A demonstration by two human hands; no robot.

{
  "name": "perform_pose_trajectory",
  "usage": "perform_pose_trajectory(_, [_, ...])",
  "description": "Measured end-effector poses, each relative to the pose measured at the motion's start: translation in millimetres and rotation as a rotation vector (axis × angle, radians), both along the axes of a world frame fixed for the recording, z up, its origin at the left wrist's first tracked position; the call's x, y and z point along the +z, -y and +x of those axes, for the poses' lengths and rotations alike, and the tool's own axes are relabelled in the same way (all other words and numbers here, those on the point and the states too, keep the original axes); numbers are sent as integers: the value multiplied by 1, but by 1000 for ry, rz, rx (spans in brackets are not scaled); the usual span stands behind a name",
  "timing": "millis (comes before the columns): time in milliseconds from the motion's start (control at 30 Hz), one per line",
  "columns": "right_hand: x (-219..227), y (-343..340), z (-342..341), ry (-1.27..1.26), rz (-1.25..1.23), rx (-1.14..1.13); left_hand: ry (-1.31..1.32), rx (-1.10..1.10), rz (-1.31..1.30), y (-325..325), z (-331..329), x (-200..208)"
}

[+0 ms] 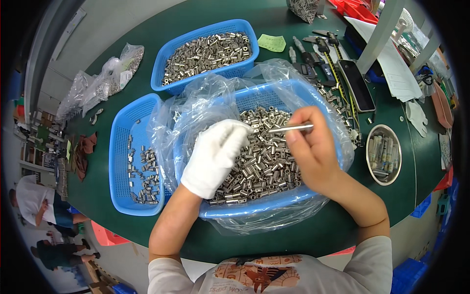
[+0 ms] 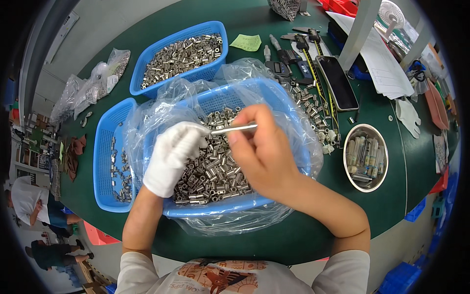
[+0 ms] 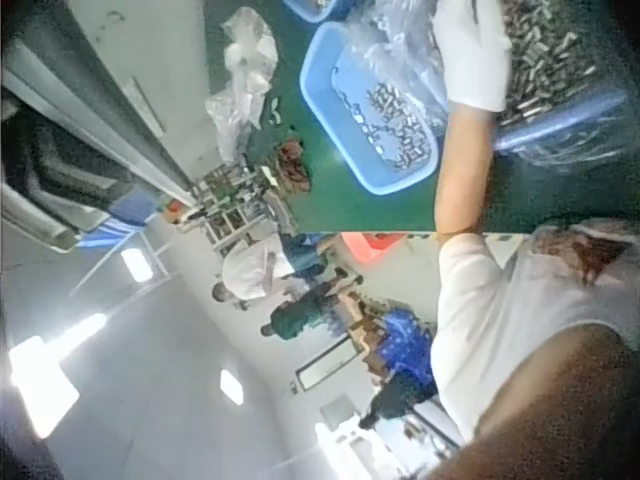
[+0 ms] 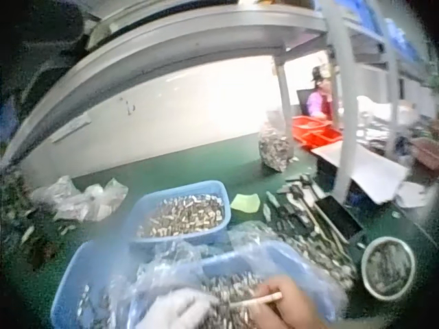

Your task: Inspecting and sorting small metal components into different containers.

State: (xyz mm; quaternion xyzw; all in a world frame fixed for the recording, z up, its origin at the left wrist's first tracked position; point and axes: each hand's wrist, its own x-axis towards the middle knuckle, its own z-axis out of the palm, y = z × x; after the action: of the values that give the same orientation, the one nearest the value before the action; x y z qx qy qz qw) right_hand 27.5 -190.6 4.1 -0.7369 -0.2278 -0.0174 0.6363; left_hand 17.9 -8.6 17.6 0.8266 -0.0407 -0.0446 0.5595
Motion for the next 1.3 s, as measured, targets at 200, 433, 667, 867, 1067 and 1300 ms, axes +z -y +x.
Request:
perform_pose_trajectory(200, [-3,1,1,-89,225,20,363,-322,673,14,1,-11])
perform_pose_trajectory(433, [4,0,-1,-66,145,17,505,-359,619,22,9,-31])
perform_pose_trajectory(667, [4,2,0,-75,107,17,-161,-75,-336,17,5,-9])
perform_pose_trajectory(867, [4,2,-1,-13,77,58,-281,-117,-762,12,-2,6])
perform_pose_trajectory(1067, [7,2,-3,36,-61,29,-195,-97,-716,12,-2,0])
perform_pose_trajectory(1300, [12,2,-6,-68,-157,90,104,-9,-477,17,-11,-3])
